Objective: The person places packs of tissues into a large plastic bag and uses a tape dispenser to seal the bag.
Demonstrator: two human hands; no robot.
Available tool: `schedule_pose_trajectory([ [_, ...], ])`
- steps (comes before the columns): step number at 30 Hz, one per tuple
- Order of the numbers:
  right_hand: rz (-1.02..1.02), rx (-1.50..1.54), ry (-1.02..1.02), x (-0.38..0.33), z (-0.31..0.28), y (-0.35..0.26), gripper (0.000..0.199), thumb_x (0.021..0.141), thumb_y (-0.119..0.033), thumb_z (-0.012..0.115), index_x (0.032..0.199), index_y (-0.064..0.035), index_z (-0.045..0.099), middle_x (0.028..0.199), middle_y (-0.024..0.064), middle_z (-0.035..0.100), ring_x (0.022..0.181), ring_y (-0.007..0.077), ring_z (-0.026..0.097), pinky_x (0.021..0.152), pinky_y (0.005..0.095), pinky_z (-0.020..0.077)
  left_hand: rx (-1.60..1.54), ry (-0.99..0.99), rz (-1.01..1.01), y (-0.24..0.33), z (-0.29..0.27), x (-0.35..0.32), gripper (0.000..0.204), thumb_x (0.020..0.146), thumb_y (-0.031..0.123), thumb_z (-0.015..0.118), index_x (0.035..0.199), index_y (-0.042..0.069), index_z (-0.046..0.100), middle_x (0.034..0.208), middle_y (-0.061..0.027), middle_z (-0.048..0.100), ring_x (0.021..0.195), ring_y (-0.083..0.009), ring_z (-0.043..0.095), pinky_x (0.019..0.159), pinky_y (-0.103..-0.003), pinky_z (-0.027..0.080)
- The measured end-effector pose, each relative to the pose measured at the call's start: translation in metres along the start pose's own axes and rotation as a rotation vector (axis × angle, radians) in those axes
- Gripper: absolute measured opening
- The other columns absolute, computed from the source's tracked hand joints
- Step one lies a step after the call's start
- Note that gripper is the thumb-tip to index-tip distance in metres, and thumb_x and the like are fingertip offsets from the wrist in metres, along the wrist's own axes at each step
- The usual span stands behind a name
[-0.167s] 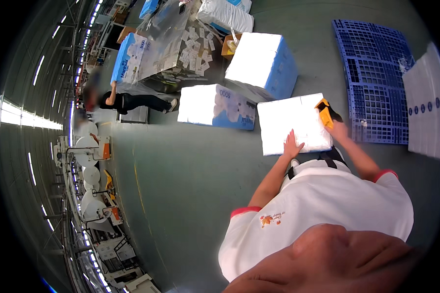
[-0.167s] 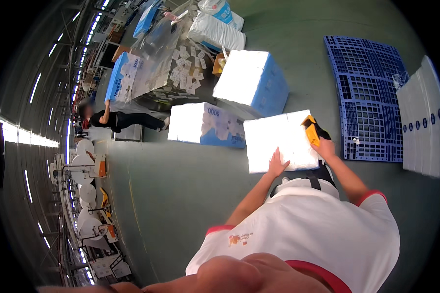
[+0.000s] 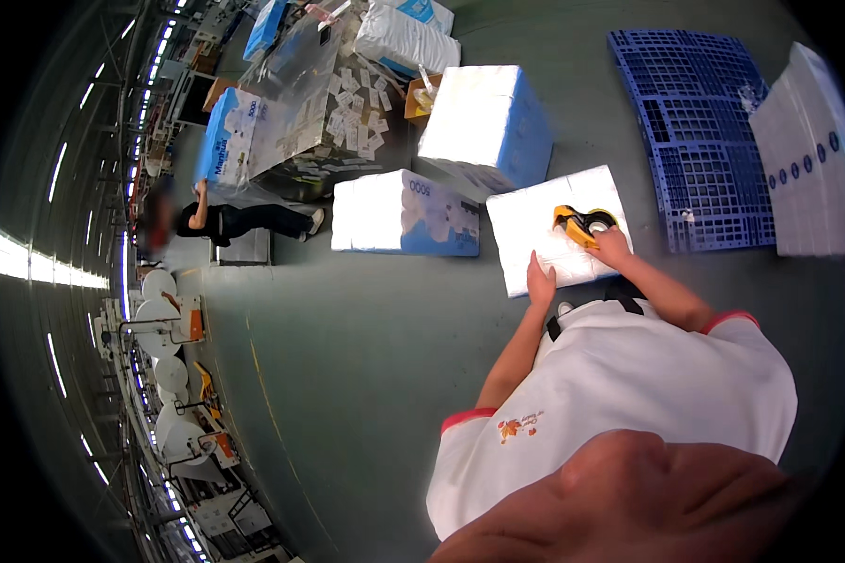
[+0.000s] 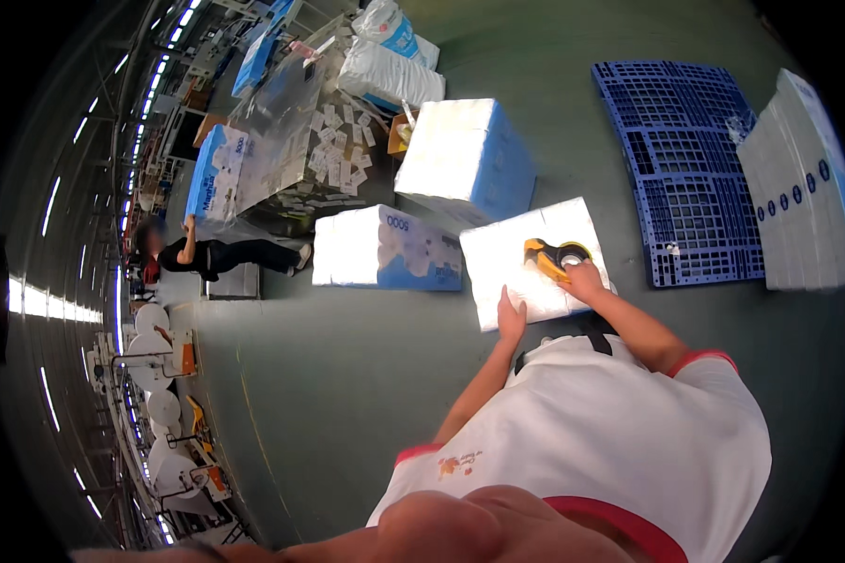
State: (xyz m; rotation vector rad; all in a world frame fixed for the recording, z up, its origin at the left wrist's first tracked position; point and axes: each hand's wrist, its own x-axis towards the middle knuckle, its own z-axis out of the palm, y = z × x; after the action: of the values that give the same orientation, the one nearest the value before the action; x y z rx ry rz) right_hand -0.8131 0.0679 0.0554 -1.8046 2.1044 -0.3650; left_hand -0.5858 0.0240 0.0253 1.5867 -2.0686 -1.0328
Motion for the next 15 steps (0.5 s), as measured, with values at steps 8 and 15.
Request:
schedule_pose_trajectory([
  [8, 0.086, -0.165, -0.233, -0.059, 0.043, -0.031, 0.035, 0.072, -0.037, 0.067, 0.091, -0.0074, 0.062, 0.08, 0.0106, 0.065, 0.08, 0.0243, 0.061, 0.082, 0.0355, 0.0395, -0.137, -0.114, -0.358, -0.114, -0.046, -0.036, 0.073, 0.076, 0.016, 0.062, 0.135, -0.003, 0.025, 0.138, -0.0249, 0.03, 0.129, -0.0362, 0.029, 0.106, -0.041, 0.024],
  [15, 0.005, -0.265, -0.385, -0.066, 0.04, -0.029, 0.026, 0.072, -0.026, 0.06, 0.092, -0.0093, 0.065, 0.085, 0.0087, 0.065, 0.084, 0.0207, 0.062, 0.084, 0.034, 0.0387, -0.439, -0.219, -0.378, -0.151, -0.015, -0.024, 0.07, 0.069, 0.006, 0.065, 0.127, -0.007, 0.028, 0.125, -0.0222, 0.041, 0.11, -0.0283, 0.049, 0.089, -0.035, 0.042],
])
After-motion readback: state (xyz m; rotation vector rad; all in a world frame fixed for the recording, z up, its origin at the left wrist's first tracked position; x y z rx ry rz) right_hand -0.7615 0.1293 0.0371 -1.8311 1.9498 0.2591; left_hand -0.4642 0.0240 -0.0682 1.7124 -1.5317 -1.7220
